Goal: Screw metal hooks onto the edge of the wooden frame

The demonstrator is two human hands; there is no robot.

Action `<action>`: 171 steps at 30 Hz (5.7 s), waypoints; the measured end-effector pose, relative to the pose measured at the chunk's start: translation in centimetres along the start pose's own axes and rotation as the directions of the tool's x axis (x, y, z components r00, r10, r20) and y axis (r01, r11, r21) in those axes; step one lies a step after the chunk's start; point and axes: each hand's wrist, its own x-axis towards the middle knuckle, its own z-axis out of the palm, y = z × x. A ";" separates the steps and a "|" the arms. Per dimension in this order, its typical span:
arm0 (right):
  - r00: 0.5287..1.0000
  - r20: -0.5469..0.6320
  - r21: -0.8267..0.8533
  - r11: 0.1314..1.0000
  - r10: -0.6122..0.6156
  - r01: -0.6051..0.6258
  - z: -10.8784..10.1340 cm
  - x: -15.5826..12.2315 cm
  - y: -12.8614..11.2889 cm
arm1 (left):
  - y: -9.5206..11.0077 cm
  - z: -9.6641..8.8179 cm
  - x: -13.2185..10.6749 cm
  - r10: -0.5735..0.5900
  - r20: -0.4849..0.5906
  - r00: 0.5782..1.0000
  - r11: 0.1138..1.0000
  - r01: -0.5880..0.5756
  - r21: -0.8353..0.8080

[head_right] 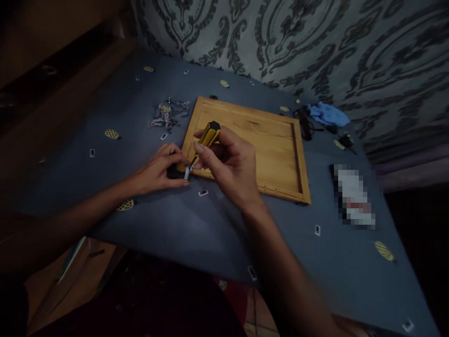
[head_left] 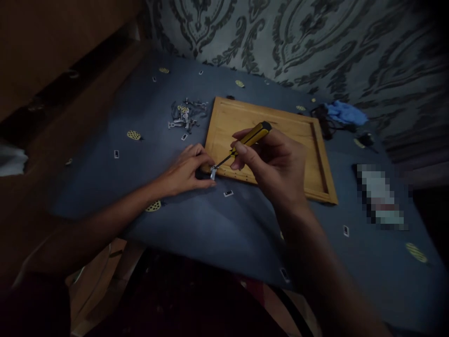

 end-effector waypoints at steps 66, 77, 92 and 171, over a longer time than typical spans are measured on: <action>0.942 0.335 0.166 0.983 0.014 -0.074 -0.3 1.2 1.4 | -0.4 0.1 -0.1 0.022 -0.064 0.998 0.999 -0.019 0.047; 0.951 0.310 0.276 0.957 -0.001 -0.089 0.4 2.0 2.1 | 0.4 -0.4 -0.2 -0.042 -0.026 0.999 0.997 0.043 0.057; 0.968 0.247 0.283 0.959 -0.043 -0.030 -0.7 2.1 2.6 | -0.1 -0.1 -0.3 0.016 -0.076 0.997 1.000 -0.016 0.006; 0.988 0.150 0.110 0.994 -0.027 0.010 -0.9 1.5 0.8 | 0.3 -0.3 -0.1 -0.039 -0.061 0.997 0.999 0.041 0.025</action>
